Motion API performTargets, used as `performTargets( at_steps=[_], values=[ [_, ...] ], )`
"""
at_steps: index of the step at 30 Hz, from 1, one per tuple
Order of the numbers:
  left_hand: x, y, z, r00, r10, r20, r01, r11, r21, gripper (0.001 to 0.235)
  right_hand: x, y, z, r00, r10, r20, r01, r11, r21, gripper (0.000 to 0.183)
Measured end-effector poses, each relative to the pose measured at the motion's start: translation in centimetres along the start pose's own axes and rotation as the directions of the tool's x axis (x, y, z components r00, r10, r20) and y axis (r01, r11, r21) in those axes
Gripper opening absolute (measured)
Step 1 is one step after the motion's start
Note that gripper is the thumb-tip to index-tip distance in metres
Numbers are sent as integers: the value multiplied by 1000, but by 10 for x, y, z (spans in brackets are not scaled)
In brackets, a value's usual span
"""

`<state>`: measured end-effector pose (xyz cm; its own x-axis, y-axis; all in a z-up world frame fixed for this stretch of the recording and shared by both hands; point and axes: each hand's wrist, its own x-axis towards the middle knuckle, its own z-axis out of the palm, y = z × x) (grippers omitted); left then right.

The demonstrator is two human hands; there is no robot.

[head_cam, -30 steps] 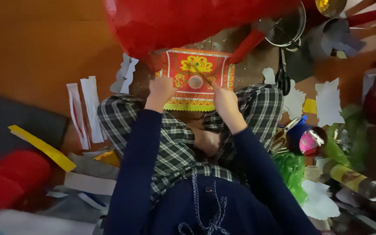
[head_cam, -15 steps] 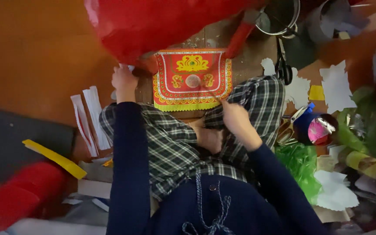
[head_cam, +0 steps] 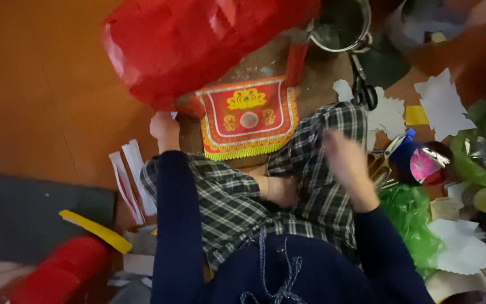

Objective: Decorating a red paper horse with yellow paper strips and decorative panels using glue and a brush.

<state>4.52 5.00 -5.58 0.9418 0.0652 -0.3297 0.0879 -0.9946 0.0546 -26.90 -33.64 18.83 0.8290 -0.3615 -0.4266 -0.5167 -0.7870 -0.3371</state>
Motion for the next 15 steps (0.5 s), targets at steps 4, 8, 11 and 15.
performTargets(
  at_steps=[4, 8, 11, 15],
  values=[
    [-17, 1, -23, 986, -155, -67, 143, 977, -159, 19, 80, 60, -32, 880, -75, -468, 54, 997, -57, 19],
    [-67, 0, -77, 986, -98, -138, 53, 952, -301, 40, 149, 56, -47, 816, -112, -567, -40, 968, -249, 49],
    [-123, -8, -112, 953, -93, -287, -91, 819, -567, 43, 157, 15, -35, 470, -547, -692, 156, 824, -545, 38],
    [-208, 20, -126, 995, -102, -15, 19, 331, -944, 56, 67, -59, 23, 799, -454, -394, 600, 638, 482, 34]
  ],
)
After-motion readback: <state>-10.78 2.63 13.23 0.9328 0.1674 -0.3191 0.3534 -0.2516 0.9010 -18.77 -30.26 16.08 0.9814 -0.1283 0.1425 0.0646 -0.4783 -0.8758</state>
